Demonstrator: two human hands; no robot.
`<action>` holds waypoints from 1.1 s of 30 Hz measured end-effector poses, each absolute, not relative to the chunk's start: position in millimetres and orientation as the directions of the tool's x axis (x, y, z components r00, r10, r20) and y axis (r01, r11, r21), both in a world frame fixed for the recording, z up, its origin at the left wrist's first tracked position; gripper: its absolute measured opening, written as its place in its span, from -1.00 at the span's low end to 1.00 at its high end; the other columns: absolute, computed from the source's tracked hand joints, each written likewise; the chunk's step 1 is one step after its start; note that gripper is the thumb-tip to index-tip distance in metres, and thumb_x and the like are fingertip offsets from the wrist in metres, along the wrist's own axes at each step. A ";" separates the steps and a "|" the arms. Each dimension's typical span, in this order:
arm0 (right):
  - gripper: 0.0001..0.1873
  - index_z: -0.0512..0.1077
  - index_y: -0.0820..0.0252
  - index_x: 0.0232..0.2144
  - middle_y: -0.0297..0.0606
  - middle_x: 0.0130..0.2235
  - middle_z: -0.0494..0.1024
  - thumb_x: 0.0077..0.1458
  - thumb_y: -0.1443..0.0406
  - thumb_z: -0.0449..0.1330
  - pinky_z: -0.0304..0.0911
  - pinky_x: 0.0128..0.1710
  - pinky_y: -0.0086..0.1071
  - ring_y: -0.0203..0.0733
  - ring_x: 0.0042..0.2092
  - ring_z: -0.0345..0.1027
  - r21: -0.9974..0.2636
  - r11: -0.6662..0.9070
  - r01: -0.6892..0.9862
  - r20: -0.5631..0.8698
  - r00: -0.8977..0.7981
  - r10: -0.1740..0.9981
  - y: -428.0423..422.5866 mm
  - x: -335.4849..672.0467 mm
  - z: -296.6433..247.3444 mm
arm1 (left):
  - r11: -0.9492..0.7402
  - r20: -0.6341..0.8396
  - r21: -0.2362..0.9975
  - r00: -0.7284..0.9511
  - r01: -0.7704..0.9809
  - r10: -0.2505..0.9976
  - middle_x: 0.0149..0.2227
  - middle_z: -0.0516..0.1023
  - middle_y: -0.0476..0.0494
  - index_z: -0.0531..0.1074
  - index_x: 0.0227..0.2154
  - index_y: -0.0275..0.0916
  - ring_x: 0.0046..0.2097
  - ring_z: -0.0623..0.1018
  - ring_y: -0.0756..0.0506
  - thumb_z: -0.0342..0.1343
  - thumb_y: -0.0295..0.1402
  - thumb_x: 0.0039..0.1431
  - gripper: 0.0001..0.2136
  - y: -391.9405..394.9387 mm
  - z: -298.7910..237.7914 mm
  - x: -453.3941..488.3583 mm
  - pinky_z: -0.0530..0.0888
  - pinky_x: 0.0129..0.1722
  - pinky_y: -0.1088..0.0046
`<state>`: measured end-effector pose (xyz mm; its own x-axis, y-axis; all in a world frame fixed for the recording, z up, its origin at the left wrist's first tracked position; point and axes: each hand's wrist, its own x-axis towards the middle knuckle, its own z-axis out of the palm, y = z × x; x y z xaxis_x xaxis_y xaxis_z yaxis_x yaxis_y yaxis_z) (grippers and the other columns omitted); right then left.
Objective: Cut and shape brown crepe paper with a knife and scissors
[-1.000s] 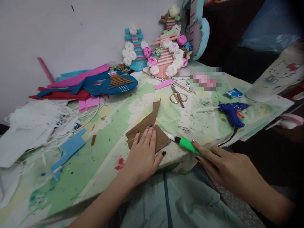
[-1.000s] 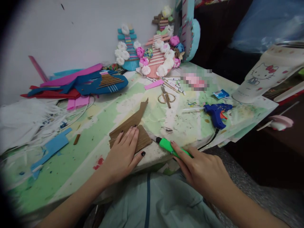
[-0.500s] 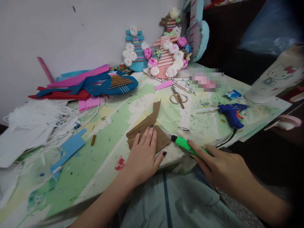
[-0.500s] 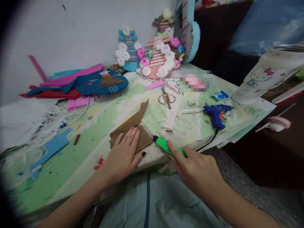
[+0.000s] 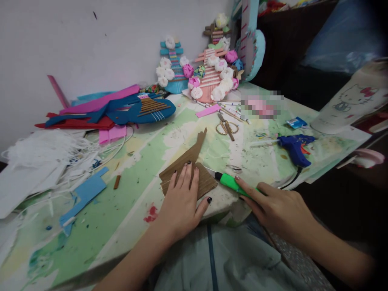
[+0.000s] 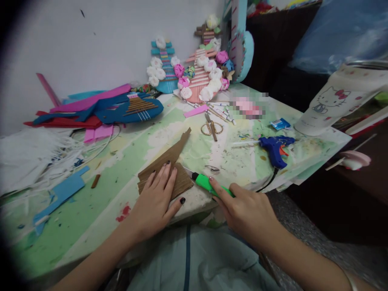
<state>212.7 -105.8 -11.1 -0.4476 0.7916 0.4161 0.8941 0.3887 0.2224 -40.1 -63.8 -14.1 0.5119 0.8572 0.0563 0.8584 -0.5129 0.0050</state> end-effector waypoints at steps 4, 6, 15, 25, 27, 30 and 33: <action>-0.55 0.37 0.09 0.13 -0.36 -0.55 0.35 0.33 0.16 -0.14 -0.23 -0.61 -0.35 -0.31 -0.63 0.24 0.205 0.407 0.890 0.406 -0.455 0.792 -103.2 214.7 -11.9 | -0.511 0.040 0.007 0.511 0.859 0.859 0.35 -0.09 -0.49 -0.04 0.29 -0.45 0.36 -0.07 -0.37 -0.23 -0.03 0.28 -0.32 -64.0 -13.7 -40.9 0.06 0.26 -0.05; -0.54 0.36 0.12 0.13 -0.36 -0.54 0.35 0.33 0.16 -0.14 -0.19 -0.61 -0.36 -0.32 -0.63 0.24 0.193 0.422 0.886 0.404 -0.464 0.789 -104.5 219.9 -12.4 | -0.511 0.029 0.012 0.511 0.859 0.859 0.35 -0.08 -0.50 -0.05 0.29 -0.45 0.36 -0.06 -0.37 -0.23 -0.03 0.28 -0.32 -64.2 -12.8 -41.0 0.06 0.26 -0.06; -0.55 0.34 0.05 0.15 -0.34 -0.53 0.37 0.32 0.15 -0.12 -0.17 -0.62 -0.38 -0.30 -0.61 0.26 0.198 0.408 0.891 0.397 -0.454 0.798 -96.8 213.4 -12.4 | -0.508 0.046 0.008 0.507 0.861 0.861 0.35 -0.06 -0.48 -0.04 0.29 -0.45 0.36 -0.05 -0.36 -0.20 -0.04 0.26 -0.32 -62.8 -14.9 -40.2 0.06 0.27 -0.04; -0.54 0.33 0.03 0.16 -0.35 -0.52 0.38 0.32 0.14 -0.12 -0.16 -0.61 -0.37 -0.27 -0.59 0.31 0.187 0.405 0.895 0.359 -0.446 0.820 -95.6 214.5 -10.8 | -0.516 0.045 0.005 0.516 0.856 0.856 0.35 -0.07 -0.46 -0.04 0.29 -0.46 0.36 -0.05 -0.33 -0.21 -0.05 0.27 -0.32 -63.7 -14.6 -40.8 0.05 0.28 -0.01; -0.54 0.32 0.04 0.16 -0.34 -0.51 0.40 0.32 0.13 -0.13 -0.13 -0.61 -0.37 -0.26 -0.58 0.33 0.176 0.398 0.900 0.347 -0.435 0.831 -92.9 217.2 -9.8 | -0.514 0.058 0.003 0.513 0.858 0.857 0.35 -0.07 -0.46 -0.03 0.29 -0.46 0.36 -0.04 -0.33 -0.20 -0.06 0.27 -0.33 -63.8 -16.0 -41.3 0.06 0.28 0.01; -0.51 0.34 0.09 0.15 -0.34 -0.53 0.39 0.33 0.12 -0.16 -0.13 -0.63 -0.38 -0.28 -0.61 0.31 0.188 0.326 0.926 0.361 -0.374 0.854 -93.2 230.0 -9.2 | -0.518 0.065 0.007 0.516 0.856 0.854 0.35 -0.06 -0.46 -0.03 0.29 -0.47 0.36 -0.05 -0.33 -0.22 -0.06 0.28 -0.33 -63.9 -16.7 -41.5 0.06 0.28 0.01; -0.51 0.31 0.09 0.17 -0.34 -0.52 0.40 0.32 0.11 -0.14 -0.07 -0.63 -0.40 -0.28 -0.60 0.31 0.174 0.322 0.930 0.363 -0.365 0.857 -96.3 241.8 -10.3 | -0.517 0.050 0.017 0.516 0.856 0.855 0.35 -0.06 -0.46 -0.02 0.29 -0.46 0.36 -0.04 -0.33 -0.22 -0.04 0.28 -0.33 -63.3 -15.5 -41.4 0.05 0.28 0.00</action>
